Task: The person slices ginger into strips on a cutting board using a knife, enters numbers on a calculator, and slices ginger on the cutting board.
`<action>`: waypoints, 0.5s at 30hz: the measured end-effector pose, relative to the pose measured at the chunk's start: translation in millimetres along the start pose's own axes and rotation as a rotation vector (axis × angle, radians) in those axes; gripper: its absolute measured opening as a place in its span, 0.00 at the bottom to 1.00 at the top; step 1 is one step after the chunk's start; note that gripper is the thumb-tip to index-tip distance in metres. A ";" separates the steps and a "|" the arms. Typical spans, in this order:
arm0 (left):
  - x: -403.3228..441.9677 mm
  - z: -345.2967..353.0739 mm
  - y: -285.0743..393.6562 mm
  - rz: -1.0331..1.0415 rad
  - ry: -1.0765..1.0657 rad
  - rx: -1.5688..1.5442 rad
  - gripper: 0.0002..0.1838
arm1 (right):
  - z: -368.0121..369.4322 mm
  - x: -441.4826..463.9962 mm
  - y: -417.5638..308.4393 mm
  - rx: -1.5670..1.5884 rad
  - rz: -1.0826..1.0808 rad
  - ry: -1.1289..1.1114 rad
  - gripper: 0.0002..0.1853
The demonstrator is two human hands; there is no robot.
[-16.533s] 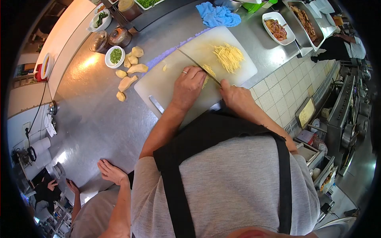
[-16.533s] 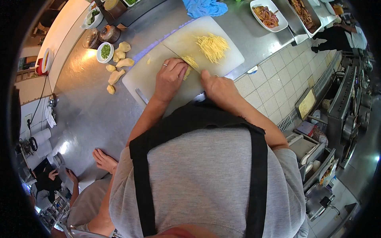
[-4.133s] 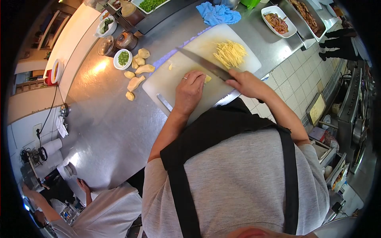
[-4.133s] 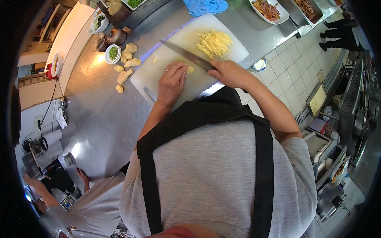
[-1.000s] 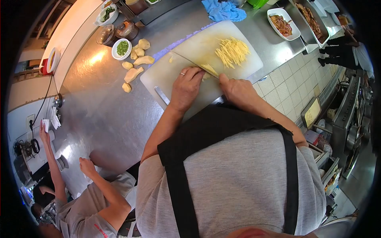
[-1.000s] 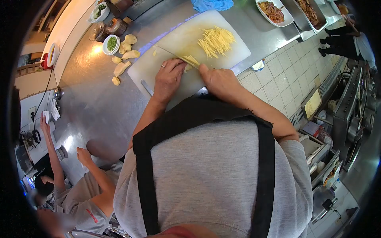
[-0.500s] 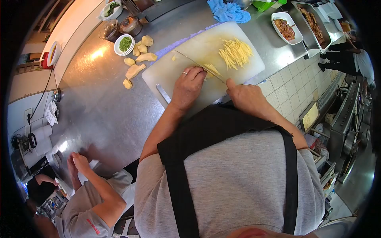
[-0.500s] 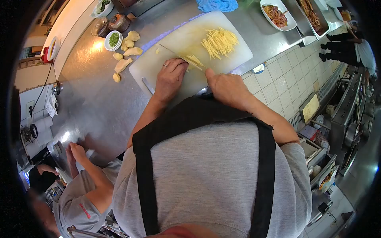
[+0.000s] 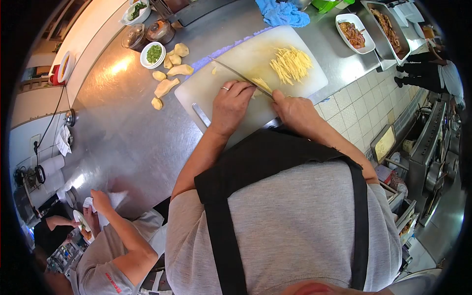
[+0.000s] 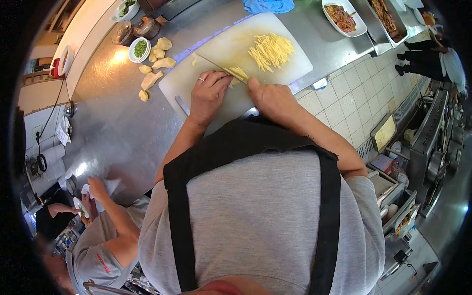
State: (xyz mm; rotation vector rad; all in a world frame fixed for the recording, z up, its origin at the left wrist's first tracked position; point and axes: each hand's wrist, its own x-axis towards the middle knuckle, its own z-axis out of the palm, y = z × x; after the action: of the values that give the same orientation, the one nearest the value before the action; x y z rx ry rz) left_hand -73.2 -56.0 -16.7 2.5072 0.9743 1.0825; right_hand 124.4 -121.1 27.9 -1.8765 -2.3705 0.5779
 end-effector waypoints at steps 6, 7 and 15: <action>-7.4 -6.3 5.8 -0.147 0.139 -0.075 0.10 | -5.4 0.6 -4.6 -0.027 -0.010 -0.014 0.05; -10.3 -4.3 7.4 -0.125 0.118 -0.067 0.10 | -5.7 0.4 -4.5 -0.032 -0.008 -0.017 0.05; -12.7 0.5 9.8 -0.017 -0.034 0.067 0.15 | -24.4 -8.4 -12.5 -0.113 -0.008 -0.087 0.04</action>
State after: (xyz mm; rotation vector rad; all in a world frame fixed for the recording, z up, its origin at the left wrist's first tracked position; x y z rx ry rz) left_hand -74.6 -71.7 -19.7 2.5569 1.0363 1.0151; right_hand 121.7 -125.3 56.1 -1.9235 -2.5140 0.5475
